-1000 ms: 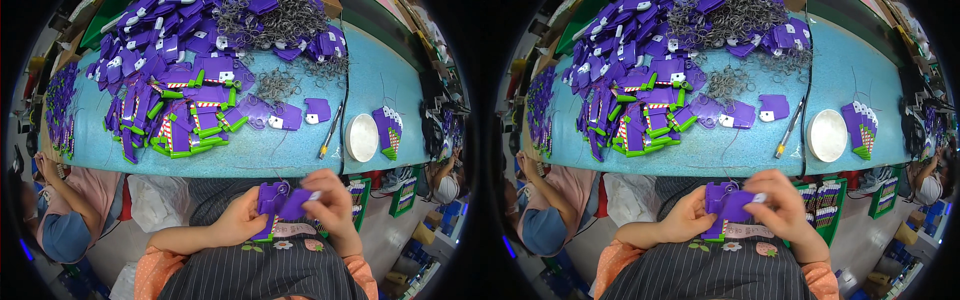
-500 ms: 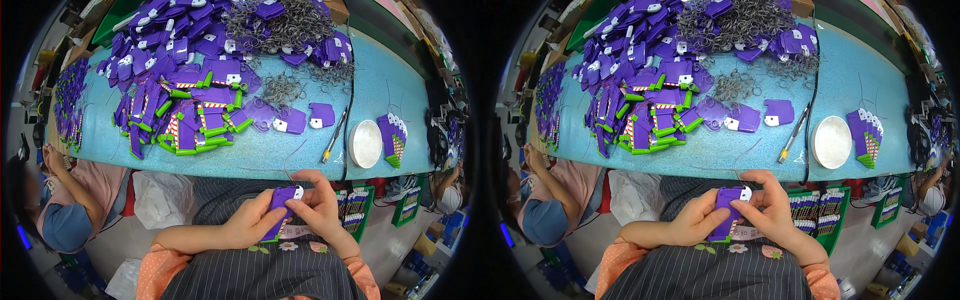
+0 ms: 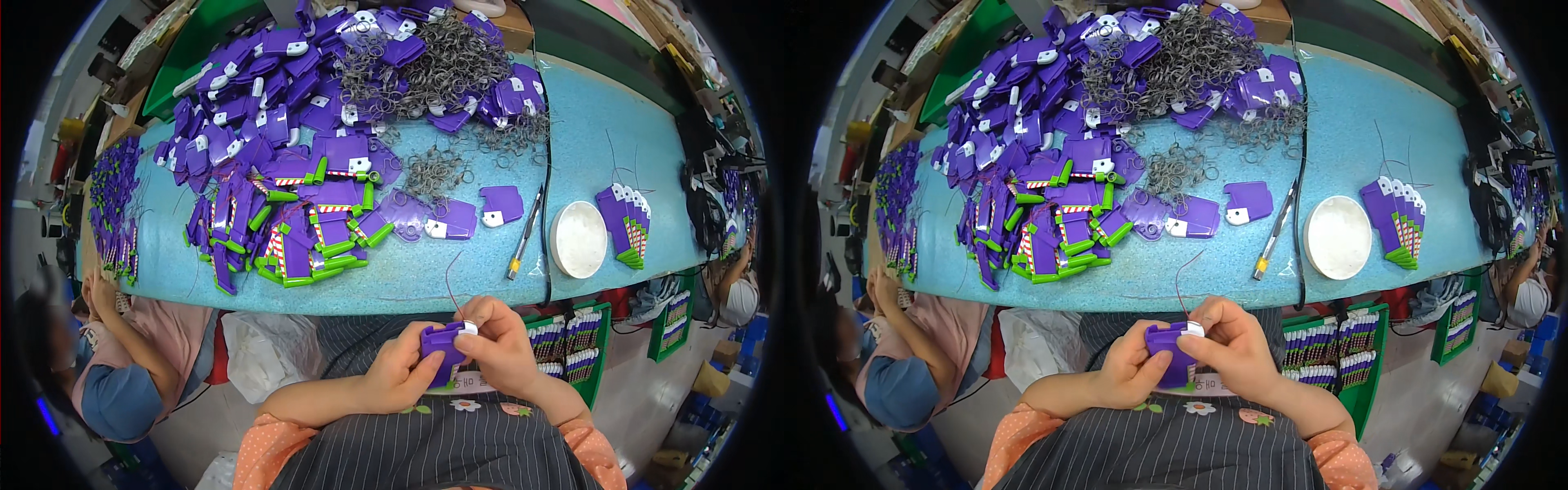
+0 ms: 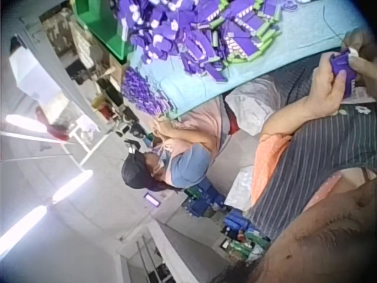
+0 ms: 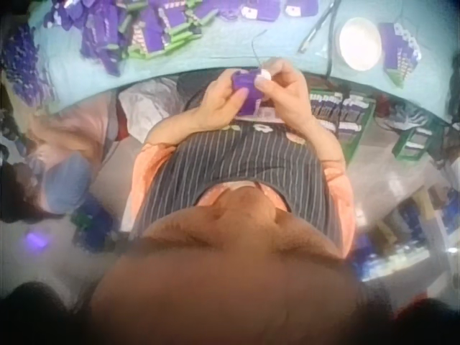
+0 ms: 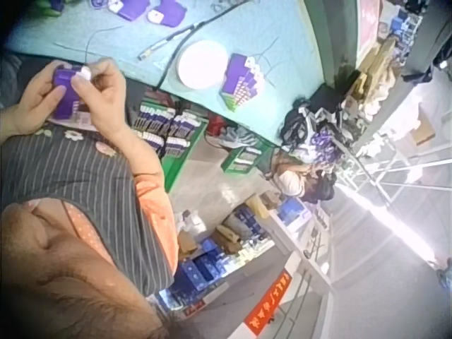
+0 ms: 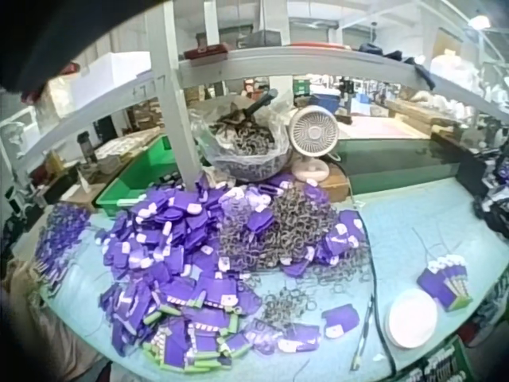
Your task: The person assembles purple plastic components by hand at a workbench. They pick up a purple plastic housing, insert a grey rubber band into a slot, and place the finished unit on the table. The process is repeated continuously with a large pile of parts available.
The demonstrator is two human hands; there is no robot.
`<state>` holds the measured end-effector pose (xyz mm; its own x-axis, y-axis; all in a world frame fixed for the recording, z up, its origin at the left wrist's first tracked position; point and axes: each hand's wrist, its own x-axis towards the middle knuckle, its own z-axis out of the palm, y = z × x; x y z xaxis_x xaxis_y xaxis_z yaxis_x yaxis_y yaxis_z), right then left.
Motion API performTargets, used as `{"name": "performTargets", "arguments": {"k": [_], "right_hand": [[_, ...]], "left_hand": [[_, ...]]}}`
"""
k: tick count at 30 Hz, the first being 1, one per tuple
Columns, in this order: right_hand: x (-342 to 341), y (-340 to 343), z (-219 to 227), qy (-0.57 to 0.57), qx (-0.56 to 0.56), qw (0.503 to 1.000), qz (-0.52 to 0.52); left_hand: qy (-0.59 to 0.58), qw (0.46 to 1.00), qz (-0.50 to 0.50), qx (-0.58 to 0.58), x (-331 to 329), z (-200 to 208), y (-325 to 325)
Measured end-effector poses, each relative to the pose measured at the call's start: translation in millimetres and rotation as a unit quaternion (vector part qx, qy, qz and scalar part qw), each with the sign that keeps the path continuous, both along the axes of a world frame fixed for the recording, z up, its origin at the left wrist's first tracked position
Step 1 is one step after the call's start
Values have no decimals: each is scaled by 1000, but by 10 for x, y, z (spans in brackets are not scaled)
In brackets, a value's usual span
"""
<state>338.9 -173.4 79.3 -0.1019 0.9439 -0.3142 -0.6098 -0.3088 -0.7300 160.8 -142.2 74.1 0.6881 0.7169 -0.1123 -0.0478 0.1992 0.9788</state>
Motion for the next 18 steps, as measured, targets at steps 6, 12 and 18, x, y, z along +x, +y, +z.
{"name": "performTargets", "arguments": {"k": [6, 12, 18], "right_hand": [[151, 71, 105, -325, 160, 930, 56], [250, 30, 172, -374, 135, 918, 16], [207, -8, 199, -451, 76, 881, 118]], "left_hand": [[17, 990, -102, -97, -16, 70, 248], [54, 992, -17, 115, 83, 251, 389], [-60, 989, 120, -66, 79, 87, 389]]}}
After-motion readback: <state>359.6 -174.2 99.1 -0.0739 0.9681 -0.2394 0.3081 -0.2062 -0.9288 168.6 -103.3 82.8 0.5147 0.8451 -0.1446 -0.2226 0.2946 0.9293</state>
